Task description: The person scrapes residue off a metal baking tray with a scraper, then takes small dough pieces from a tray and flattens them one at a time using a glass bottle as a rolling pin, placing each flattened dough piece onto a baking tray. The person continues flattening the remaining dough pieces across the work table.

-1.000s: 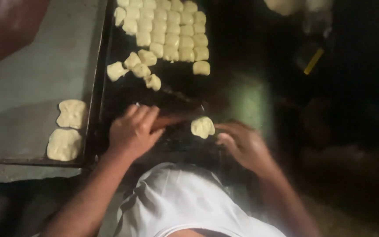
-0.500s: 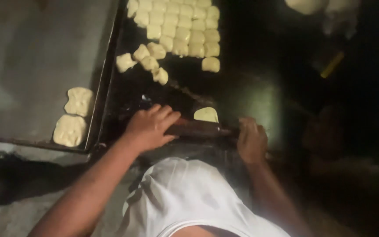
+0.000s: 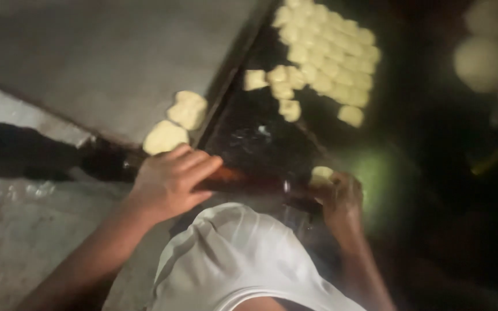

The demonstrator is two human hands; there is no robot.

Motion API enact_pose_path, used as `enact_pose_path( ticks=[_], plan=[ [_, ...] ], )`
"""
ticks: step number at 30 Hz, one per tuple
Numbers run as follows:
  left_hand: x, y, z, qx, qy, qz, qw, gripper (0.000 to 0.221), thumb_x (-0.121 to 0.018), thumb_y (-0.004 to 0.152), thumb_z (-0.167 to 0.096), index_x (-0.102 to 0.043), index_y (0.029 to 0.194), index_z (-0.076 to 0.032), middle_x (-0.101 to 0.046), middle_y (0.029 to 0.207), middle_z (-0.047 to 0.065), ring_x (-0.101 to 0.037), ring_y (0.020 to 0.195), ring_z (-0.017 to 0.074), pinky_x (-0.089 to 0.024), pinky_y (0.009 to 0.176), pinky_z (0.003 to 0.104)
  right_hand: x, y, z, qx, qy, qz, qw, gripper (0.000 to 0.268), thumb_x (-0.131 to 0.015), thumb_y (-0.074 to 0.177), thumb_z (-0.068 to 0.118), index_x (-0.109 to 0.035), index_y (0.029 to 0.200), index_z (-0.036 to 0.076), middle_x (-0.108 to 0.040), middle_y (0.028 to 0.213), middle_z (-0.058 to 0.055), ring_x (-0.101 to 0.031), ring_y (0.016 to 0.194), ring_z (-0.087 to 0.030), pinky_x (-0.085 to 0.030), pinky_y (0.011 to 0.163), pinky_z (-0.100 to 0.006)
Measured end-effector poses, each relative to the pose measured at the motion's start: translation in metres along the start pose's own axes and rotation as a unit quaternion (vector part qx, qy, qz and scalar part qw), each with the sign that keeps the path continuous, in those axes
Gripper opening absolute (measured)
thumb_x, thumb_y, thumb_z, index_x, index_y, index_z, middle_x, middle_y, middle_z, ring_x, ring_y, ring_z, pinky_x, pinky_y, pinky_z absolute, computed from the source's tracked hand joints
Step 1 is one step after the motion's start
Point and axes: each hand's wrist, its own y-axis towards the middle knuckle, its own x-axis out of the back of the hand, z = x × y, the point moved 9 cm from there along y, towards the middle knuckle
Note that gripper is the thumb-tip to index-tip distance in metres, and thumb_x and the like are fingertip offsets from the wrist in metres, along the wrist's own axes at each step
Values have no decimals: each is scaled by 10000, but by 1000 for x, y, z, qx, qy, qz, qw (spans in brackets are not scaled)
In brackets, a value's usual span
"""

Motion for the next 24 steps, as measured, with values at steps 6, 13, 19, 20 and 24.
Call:
enact_pose_path(
  ticks=[6, 13, 19, 20, 24],
  plan=[
    [75, -89, 81, 215, -38, -263, 940, 519, -901, 752, -259, -666, 1166, -50, -699, 1079, 118, -688, 963, 306, -567, 816, 399, -7, 37, 29, -167, 223, 62, 958, 239, -683, 924, 44, -660, 1162, 32, -699, 962, -73, -644, 798, -161, -514, 653, -291],
    [106, -142, 142, 289, -64, -360, 885, 501, -908, 848, -214, -654, 1223, -1, -669, 1096, 179, -664, 1002, 370, -545, 861, 453, -102, 159, 195, -154, 431, 195, 868, 309, -686, 872, 46, -700, 1180, 79, -752, 1033, -77, -742, 943, -144, -611, 786, -277],
    [100, -164, 161, 282, -96, -365, 882, 468, -885, 862, -206, -641, 1209, -7, -671, 1134, 176, -670, 1040, 372, -547, 890, 458, -179, 186, 216, 110, -119, 108, 981, 343, -735, 816, 30, -750, 1154, 84, -736, 1118, -188, -708, 934, -280, -564, 830, -367],
    [102, -166, 165, 279, -100, -369, 881, 468, -885, 862, -206, -641, 1209, -7, -671, 1134, 176, -670, 1040, 372, -547, 890, 458, -160, 182, 229, 110, -125, 105, 980, 343, -735, 816, 30, -750, 1154, 84, -736, 1118, -188, -708, 934, -280, -564, 830, -367],
    [101, -172, 176, 293, -109, -356, 881, 458, -888, 837, -201, -648, 1177, -11, -665, 1099, 181, -662, 1005, 379, -536, 852, 464, -85, 169, 244, 25, 10, 95, 995, 232, -661, 939, 59, -726, 1159, 99, -753, 984, -157, -726, 775, -253, -581, 716, -394]
  ],
)
